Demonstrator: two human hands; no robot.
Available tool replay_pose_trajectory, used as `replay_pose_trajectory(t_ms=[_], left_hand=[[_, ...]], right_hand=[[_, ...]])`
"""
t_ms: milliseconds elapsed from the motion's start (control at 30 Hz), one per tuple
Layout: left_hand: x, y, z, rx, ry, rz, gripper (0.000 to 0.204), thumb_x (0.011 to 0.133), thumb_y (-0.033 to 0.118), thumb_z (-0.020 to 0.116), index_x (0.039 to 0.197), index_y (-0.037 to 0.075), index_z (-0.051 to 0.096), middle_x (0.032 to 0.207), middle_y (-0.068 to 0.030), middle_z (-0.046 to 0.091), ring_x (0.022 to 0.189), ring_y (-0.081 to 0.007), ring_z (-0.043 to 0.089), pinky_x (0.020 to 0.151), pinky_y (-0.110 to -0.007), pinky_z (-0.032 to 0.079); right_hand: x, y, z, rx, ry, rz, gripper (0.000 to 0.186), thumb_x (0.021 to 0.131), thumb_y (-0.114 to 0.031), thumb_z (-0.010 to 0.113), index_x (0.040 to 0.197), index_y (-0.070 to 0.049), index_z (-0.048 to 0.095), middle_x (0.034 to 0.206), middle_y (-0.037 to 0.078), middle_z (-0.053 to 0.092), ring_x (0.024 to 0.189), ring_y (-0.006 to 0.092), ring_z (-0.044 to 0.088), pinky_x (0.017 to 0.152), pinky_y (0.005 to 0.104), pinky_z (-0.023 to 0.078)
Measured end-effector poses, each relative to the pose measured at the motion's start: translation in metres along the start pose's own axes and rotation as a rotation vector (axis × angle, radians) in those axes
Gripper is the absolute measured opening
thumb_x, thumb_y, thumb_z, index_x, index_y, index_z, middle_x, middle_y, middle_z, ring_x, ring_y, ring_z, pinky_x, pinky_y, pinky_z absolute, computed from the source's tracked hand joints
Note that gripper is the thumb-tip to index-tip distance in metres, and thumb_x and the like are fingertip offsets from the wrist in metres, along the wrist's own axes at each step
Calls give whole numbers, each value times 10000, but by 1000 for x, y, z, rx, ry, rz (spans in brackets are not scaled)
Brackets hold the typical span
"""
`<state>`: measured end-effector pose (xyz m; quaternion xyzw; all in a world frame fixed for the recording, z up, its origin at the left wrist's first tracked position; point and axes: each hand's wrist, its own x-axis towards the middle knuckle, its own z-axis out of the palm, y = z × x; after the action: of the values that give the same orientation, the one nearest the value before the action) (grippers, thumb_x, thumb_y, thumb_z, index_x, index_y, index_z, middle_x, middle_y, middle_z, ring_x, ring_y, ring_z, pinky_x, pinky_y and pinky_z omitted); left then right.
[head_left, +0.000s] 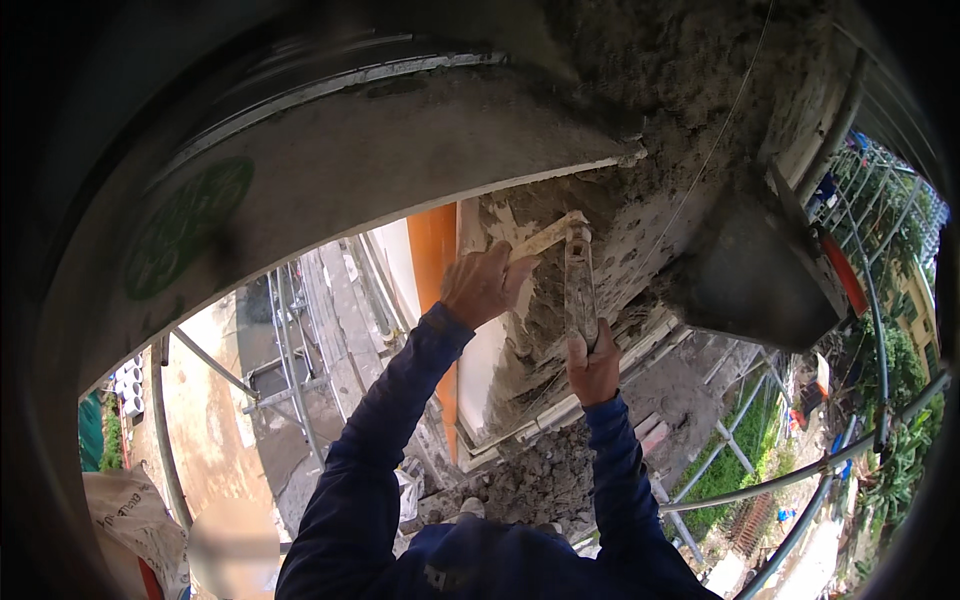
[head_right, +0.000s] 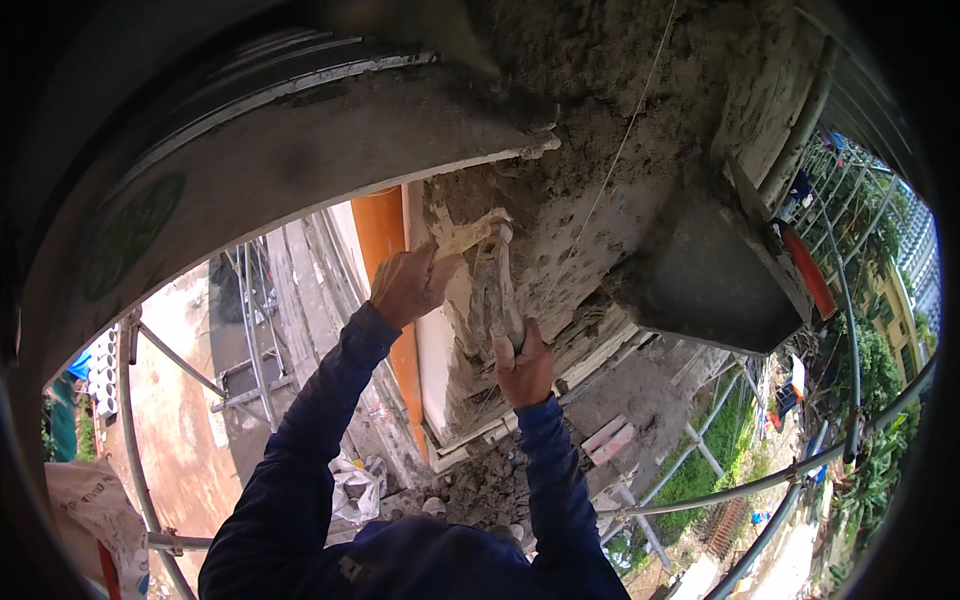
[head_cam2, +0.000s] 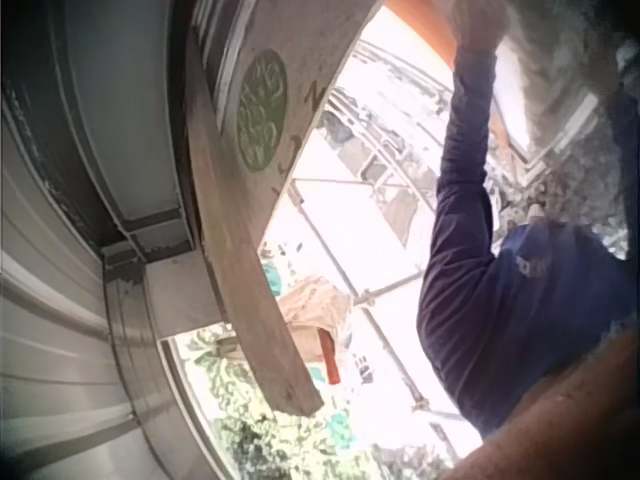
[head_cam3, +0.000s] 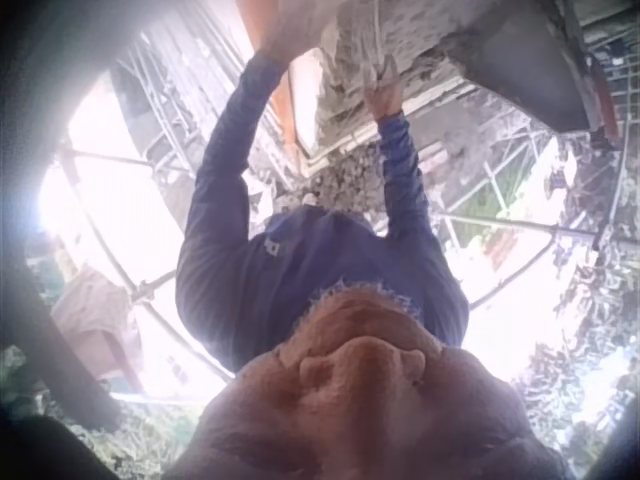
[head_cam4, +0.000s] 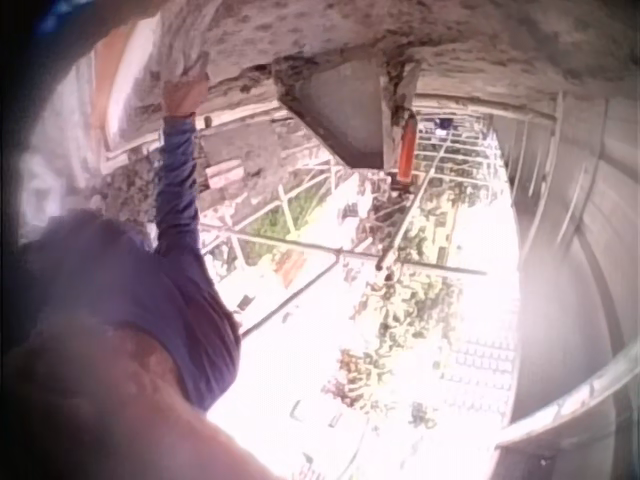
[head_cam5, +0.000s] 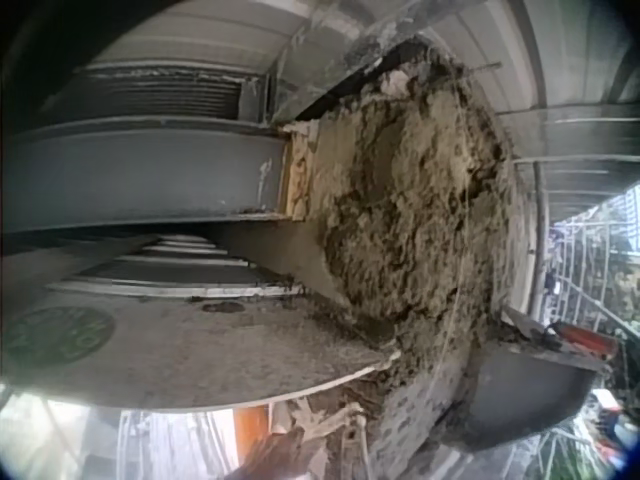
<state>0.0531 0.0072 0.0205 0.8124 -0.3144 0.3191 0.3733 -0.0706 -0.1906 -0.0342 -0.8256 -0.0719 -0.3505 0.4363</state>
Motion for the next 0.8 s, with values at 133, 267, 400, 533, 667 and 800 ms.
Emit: replay_pose_trajectory(t_ms=[133,267,400,533,667,800], left_hand=[[-2,7,0,37,29,-38,429,935,401,621,723,43,514,469,-164,505,398,-350,534,401,-450,399],[3,21,2,-33,-39,-129,439,936,391,620,721,29,497,487,-193,482,430,-394,519,428,-477,394],[-3,14,7,-53,12,-145,452,947,406,599,708,33,506,505,-198,501,450,-402,528,438,-480,393],[-3,18,4,-51,-3,-215,463,953,436,572,718,39,534,546,-202,549,494,-404,567,468,-487,423],[1,29,8,-75,-19,-241,459,952,422,578,716,31,535,557,-210,553,521,-416,575,488,-499,429],[-2,9,17,-139,105,-196,436,949,365,612,694,27,505,520,-210,490,468,-407,524,452,-471,383]], right_hand=[[-28,-22,-2,154,51,118,528,935,-525,590,1025,-8,535,687,50,508,528,139,460,457,291,378],[-8,-21,5,434,289,-275,499,945,-549,569,932,-52,540,644,-5,453,510,80,386,439,249,325],[7,-2,-1,-24,-26,71,421,964,-443,583,977,-22,558,764,72,510,615,144,487,540,309,420],[-4,-63,-3,404,68,104,485,932,-534,597,937,-54,533,667,20,458,507,95,382,461,292,346],[1,-44,10,469,221,-159,498,930,-557,586,929,-62,533,642,-9,432,498,69,374,455,274,325],[12,-23,11,135,25,130,477,969,-484,563,907,-11,549,614,25,439,506,118,373,459,331,343]])
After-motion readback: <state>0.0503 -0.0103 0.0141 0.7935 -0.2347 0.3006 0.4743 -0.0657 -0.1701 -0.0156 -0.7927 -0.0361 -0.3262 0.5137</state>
